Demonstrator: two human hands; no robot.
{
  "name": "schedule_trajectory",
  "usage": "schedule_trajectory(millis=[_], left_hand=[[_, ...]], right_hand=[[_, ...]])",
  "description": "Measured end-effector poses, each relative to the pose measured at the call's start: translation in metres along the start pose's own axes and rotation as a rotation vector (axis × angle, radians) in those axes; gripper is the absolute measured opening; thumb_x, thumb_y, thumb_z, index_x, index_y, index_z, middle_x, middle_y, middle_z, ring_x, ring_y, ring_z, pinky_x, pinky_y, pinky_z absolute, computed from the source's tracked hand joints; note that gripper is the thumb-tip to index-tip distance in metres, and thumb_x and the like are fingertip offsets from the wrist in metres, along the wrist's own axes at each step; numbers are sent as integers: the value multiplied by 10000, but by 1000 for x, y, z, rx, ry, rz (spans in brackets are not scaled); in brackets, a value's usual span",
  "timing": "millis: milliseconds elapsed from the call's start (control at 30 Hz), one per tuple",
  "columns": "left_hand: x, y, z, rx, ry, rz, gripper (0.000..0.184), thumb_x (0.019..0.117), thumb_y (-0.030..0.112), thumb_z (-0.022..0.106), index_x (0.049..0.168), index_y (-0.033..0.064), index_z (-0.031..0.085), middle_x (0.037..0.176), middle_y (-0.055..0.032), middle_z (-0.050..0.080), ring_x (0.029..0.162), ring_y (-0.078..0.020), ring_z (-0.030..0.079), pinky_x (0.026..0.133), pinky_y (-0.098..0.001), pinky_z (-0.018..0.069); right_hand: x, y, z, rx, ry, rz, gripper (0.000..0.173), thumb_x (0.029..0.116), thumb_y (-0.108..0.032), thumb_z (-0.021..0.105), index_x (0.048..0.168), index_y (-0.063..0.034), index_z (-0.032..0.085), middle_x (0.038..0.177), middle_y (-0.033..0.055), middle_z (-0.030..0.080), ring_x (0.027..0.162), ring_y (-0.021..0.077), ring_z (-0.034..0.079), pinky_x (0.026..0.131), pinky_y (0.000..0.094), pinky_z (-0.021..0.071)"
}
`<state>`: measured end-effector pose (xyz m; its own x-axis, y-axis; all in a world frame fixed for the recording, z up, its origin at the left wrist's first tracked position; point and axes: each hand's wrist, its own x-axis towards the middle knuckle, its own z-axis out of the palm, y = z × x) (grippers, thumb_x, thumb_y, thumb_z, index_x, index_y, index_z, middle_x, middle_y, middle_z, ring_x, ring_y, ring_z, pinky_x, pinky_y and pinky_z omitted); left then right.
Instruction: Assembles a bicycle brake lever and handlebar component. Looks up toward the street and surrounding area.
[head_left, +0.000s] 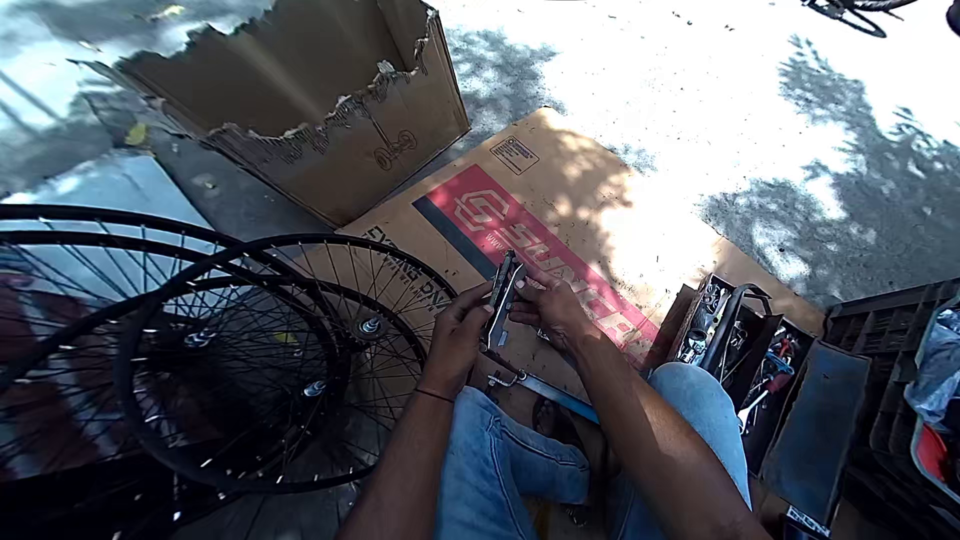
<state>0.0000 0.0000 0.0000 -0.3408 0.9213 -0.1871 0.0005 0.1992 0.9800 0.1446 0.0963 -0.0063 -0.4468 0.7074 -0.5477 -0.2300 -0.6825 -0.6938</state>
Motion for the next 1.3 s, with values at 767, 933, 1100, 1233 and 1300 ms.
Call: schedule_trajectory(millis=[767, 933, 1100, 1233, 1300], left_hand=[[-8, -8, -19, -113, -215, -1, 591, 884, 165, 601, 1471, 124, 556, 1335, -95, 649, 1144, -209, 648, 925, -371, 565], [-6, -10, -21, -79, -164, 63, 566, 879, 109, 594, 1445, 105, 580, 1268, -97, 689, 1085, -195, 680, 894, -352, 583], [-4, -10, -22, -77, -162, 104, 550, 888, 97, 563, 1438, 93, 586, 1251, -98, 701, 1066, -193, 695, 882, -347, 594], [-6, -9, -24, -70, -156, 133, 529, 890, 116, 561, 1417, 96, 606, 1251, -90, 699, 1064, -183, 694, 880, -340, 594], [-12, -6, -24, -64, -149, 129, 525, 904, 134, 550, 1426, 108, 600, 1255, -80, 696, 1045, -175, 698, 858, -334, 600]], right_hand=[[-16, -7, 9, -58, -2, 5, 579, 881, -134, 818, 1389, -36, 558, 1066, 168, 722, 803, 230, 731, 719, 370, 635], [-18, -12, 18, -112, 35, -49, 588, 915, -116, 777, 1451, -57, 542, 1072, 166, 718, 783, 205, 715, 717, 359, 625], [-18, -7, 23, -138, 100, -158, 698, 884, -128, 823, 1505, -120, 505, 975, 197, 735, 748, 253, 733, 683, 405, 635], [-20, -11, 27, -139, 126, -111, 804, 869, -149, 839, 1558, -167, 424, 979, 200, 720, 694, 243, 719, 640, 390, 631], [-24, -12, 30, -128, 144, -104, 861, 852, -144, 853, 1576, -163, 387, 994, 210, 715, 693, 256, 722, 631, 396, 634]])
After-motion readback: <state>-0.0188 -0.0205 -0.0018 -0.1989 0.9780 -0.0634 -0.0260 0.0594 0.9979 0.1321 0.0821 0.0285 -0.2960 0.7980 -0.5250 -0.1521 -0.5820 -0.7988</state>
